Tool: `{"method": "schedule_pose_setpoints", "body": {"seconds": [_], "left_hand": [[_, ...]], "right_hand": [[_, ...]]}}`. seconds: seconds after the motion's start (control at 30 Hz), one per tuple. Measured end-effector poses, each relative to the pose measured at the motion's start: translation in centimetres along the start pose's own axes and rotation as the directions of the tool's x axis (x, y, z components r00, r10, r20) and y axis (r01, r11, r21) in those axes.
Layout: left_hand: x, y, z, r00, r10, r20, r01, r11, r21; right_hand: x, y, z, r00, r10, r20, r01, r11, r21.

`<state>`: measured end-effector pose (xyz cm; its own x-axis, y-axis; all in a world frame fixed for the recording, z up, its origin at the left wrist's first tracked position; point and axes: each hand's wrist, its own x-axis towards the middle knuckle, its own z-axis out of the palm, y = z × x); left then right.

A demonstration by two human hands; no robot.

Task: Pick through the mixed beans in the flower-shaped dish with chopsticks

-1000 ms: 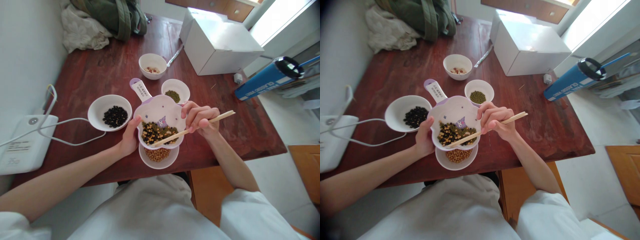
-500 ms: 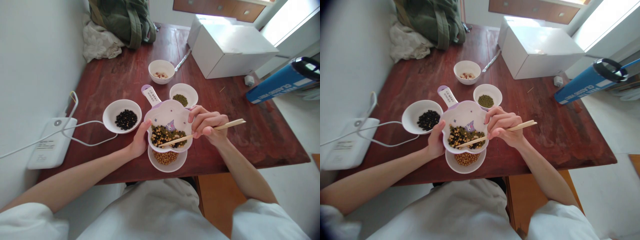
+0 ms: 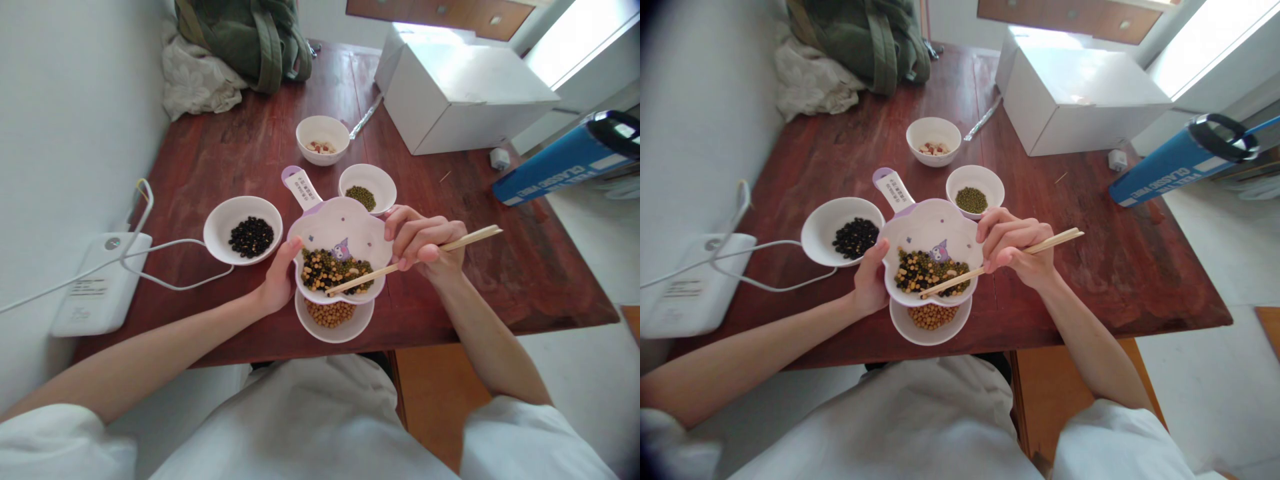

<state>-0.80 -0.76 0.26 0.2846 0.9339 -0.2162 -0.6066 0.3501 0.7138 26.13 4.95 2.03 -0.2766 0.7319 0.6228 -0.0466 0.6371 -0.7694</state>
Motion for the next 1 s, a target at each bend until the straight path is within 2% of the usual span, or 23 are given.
{"method": "schedule_pose_setpoints", "body": {"seconds": [0.2,0.43,0.53,0.83,1.0], "left_hand": [[0.1,-0.1,-0.1,1.0,0.022,-0.018,-0.022,0.999,0.024],[-0.1,0.0,0.0,0.999,0.031,-0.041,-0.031,1.0,0.007],[-0.2,0.3,0.2,0.998,0.049,-0.036,-0.047,0.998,0.036],[0.0,0.0,0.2,0.999,0.016,-0.049,-0.014,0.999,0.045],[0.1,-0.1,0.2,0.998,0.031,-0.059,-0.027,0.998,0.057]], "right_hand": [[0.1,0.0,-0.4,1.0,0.0,0.016,0.0,1.0,-0.001],[0.8,-0.1,-0.1,0.993,-0.087,0.078,0.08,0.992,0.099],[0.9,-0.2,0.2,0.994,-0.061,0.086,0.051,0.992,0.112],[1.5,-0.4,0.7,0.999,-0.047,0.024,0.043,0.987,0.158],[1.4,-0.2,0.8,0.997,-0.012,-0.082,0.023,0.99,0.136]]}}
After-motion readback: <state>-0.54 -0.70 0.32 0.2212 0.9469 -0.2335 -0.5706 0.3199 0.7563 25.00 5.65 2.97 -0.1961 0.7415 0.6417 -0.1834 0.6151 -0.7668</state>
